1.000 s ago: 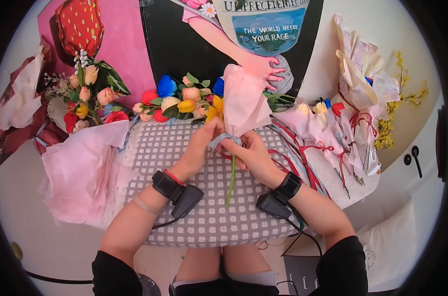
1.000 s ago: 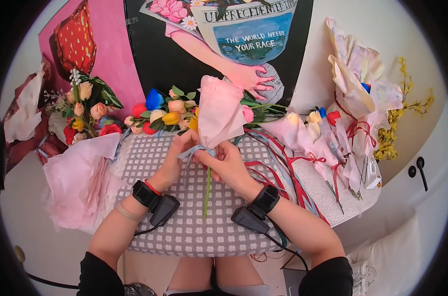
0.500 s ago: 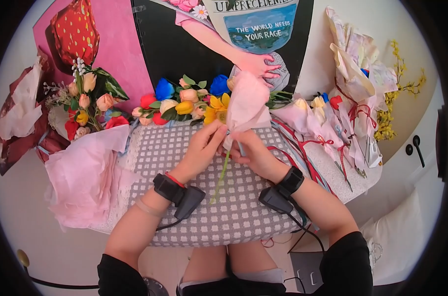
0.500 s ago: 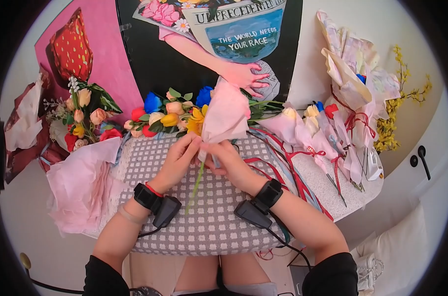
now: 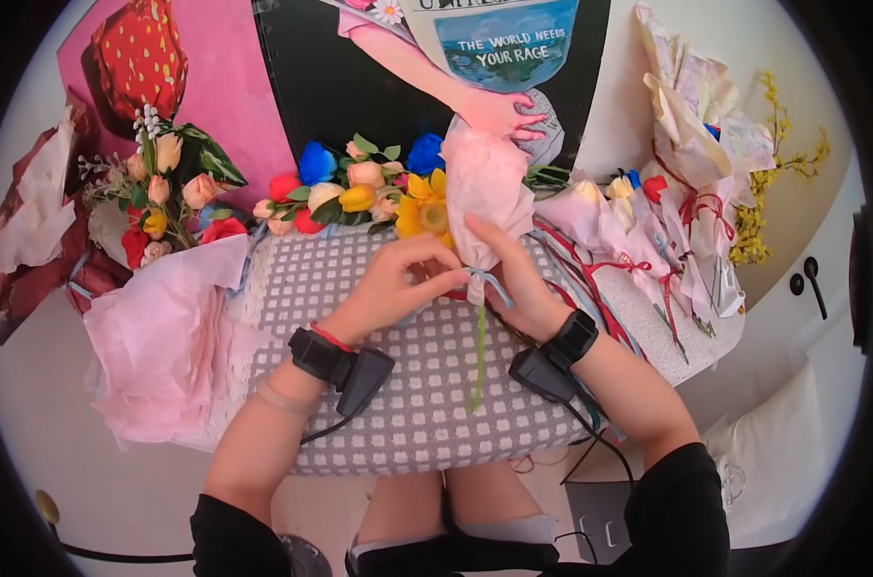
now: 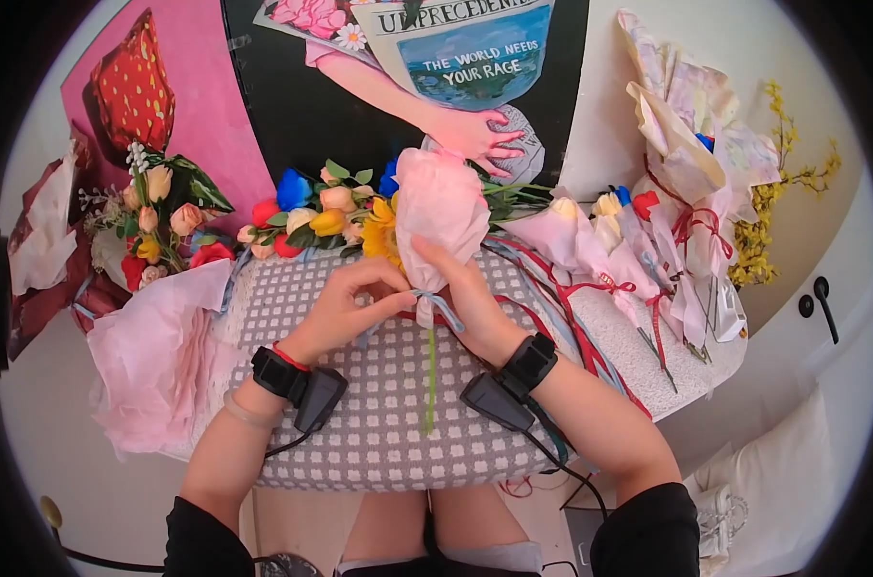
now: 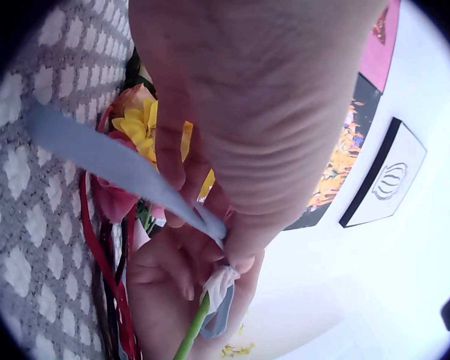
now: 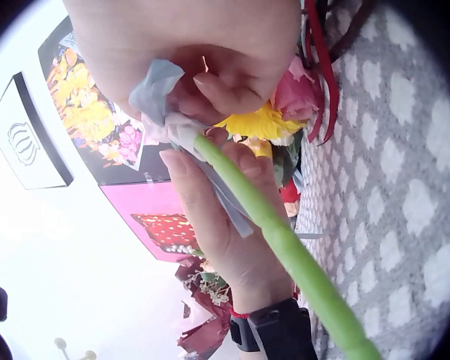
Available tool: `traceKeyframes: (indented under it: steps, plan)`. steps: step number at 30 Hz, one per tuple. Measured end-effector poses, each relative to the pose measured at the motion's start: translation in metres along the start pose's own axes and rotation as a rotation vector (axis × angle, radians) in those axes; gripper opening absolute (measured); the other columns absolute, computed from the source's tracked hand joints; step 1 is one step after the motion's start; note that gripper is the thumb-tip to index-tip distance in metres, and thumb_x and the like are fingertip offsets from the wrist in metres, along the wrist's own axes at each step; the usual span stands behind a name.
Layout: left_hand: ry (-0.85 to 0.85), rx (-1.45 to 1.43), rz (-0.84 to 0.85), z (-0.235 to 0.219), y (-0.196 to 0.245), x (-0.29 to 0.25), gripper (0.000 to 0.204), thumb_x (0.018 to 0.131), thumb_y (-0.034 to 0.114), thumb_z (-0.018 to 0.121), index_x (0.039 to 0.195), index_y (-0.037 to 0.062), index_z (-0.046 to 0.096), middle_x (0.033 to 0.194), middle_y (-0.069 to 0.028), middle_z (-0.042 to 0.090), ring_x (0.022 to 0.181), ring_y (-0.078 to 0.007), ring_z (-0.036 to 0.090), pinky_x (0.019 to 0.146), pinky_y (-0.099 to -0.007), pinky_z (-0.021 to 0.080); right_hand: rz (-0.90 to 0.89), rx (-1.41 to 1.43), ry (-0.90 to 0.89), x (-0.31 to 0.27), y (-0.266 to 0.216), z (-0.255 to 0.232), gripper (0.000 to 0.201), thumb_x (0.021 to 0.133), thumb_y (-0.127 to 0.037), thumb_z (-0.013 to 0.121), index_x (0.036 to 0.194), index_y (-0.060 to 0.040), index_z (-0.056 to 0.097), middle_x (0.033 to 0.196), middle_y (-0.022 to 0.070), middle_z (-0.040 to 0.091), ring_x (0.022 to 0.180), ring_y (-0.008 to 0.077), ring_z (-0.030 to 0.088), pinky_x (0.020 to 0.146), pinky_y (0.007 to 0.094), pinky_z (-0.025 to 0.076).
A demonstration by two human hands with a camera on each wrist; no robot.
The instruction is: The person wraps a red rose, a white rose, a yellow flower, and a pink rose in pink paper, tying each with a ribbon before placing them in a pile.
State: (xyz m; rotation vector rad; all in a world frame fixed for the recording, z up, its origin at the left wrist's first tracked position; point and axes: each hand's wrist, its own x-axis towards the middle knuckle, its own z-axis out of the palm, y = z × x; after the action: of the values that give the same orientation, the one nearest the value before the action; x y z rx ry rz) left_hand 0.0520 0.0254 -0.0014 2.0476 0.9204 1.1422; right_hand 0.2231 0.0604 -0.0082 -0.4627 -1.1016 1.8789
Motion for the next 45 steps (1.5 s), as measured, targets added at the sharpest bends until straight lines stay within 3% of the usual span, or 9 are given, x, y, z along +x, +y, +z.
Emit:
traceKeyframes:
  steps: [5, 11, 15, 23, 26, 29, 34, 40, 45]
  plan:
    - [0.052, 0.011, 0.074, 0.0, -0.003, 0.0, 0.012, 0.082, 0.012, 0.062, 0.086, 0.0008, 0.062, 0.085, -0.0019, 0.055, 0.071, -0.0065, 0.052, 0.059, -0.0184, 0.042, -0.04, -0.045, 0.005, -0.001, -0.002, 0.005, 0.045, 0.086, -0.026, 0.055, 0.123, -0.0036, 0.041, 0.114, 0.004, 0.052, 0.101, 0.0114, 0.052, 0.085, 0.0258, 0.041]
    - [0.081, 0.058, -0.021, 0.0, 0.005, 0.001, 0.012, 0.082, 0.012, 0.062, 0.086, 0.0009, 0.063, 0.087, -0.0026, 0.055, 0.075, -0.0077, 0.053, 0.061, -0.0192, 0.043, -0.031, -0.018, 0.035, -0.001, -0.001, 0.005, 0.044, 0.088, -0.028, 0.054, 0.123, -0.0047, 0.042, 0.114, 0.0037, 0.053, 0.1, 0.0111, 0.053, 0.084, 0.0253, 0.041]
    - [0.101, 0.066, 0.076, 0.001, 0.005, 0.002, 0.012, 0.081, 0.012, 0.062, 0.085, 0.0009, 0.063, 0.082, -0.0035, 0.056, 0.071, -0.0098, 0.056, 0.061, -0.0222, 0.048, -0.032, -0.006, 0.031, -0.002, -0.002, 0.006, 0.042, 0.088, -0.03, 0.053, 0.121, -0.0054, 0.044, 0.112, 0.0033, 0.054, 0.098, 0.0111, 0.054, 0.083, 0.0252, 0.042]
    - [0.081, -0.028, -0.008, -0.006, 0.0, 0.001, 0.013, 0.08, 0.01, 0.062, 0.09, 0.0014, 0.065, 0.086, -0.0041, 0.059, 0.073, -0.0105, 0.058, 0.061, -0.0217, 0.05, 0.065, 0.081, 0.06, -0.003, -0.002, 0.006, 0.034, 0.088, -0.031, 0.051, 0.112, -0.0078, 0.05, 0.097, 0.0013, 0.06, 0.08, 0.0095, 0.059, 0.064, 0.0218, 0.047]
    - [0.086, 0.122, 0.054, -0.008, -0.002, 0.001, 0.014, 0.08, 0.01, 0.062, 0.089, -0.0004, 0.065, 0.084, -0.0051, 0.06, 0.073, -0.0105, 0.059, 0.059, -0.0218, 0.05, 0.046, 0.053, 0.094, -0.002, -0.001, 0.007, 0.032, 0.086, -0.037, 0.052, 0.102, -0.0088, 0.053, 0.086, 0.0043, 0.062, 0.072, 0.0126, 0.059, 0.062, 0.0252, 0.046]
    - [0.035, 0.025, 0.009, -0.011, 0.002, -0.001, 0.017, 0.085, 0.015, 0.056, 0.087, -0.0004, 0.064, 0.089, -0.007, 0.061, 0.077, -0.0122, 0.058, 0.067, -0.0237, 0.046, 0.075, 0.023, 0.111, -0.001, 0.0, 0.002, 0.032, 0.086, -0.037, 0.052, 0.101, -0.0089, 0.053, 0.085, 0.0041, 0.061, 0.071, 0.0118, 0.058, 0.062, 0.0239, 0.045]
    - [-0.031, -0.022, 0.021, -0.011, 0.0, -0.001, 0.04, 0.093, 0.031, 0.038, 0.083, -0.0021, 0.057, 0.082, -0.0051, 0.056, 0.081, -0.0132, 0.053, 0.077, -0.0264, 0.041, 0.055, 0.025, 0.081, -0.001, 0.0, 0.0, 0.03, 0.087, -0.036, 0.052, 0.1, -0.0093, 0.054, 0.084, 0.0035, 0.061, 0.071, 0.0107, 0.057, 0.062, 0.0225, 0.044]
    - [-0.109, 0.01, -0.018, -0.007, 0.008, -0.002, 0.022, 0.088, 0.023, 0.054, 0.081, 0.0015, 0.056, 0.08, -0.0027, 0.054, 0.074, -0.009, 0.053, 0.07, -0.0236, 0.043, 0.023, 0.005, 0.105, -0.001, 0.0, 0.007, 0.031, 0.088, -0.035, 0.051, 0.103, -0.0086, 0.054, 0.086, 0.0036, 0.061, 0.076, 0.0117, 0.058, 0.067, 0.0249, 0.046]
    - [-0.079, -0.065, -0.082, -0.005, -0.001, -0.002, 0.016, 0.087, 0.017, 0.056, 0.082, 0.0018, 0.056, 0.08, -0.002, 0.055, 0.07, -0.0078, 0.052, 0.065, -0.0216, 0.043, 0.056, -0.002, 0.047, -0.002, 0.0, 0.004, 0.03, 0.089, -0.033, 0.049, 0.105, -0.0081, 0.053, 0.091, 0.0042, 0.061, 0.08, 0.0127, 0.059, 0.071, 0.0269, 0.047]
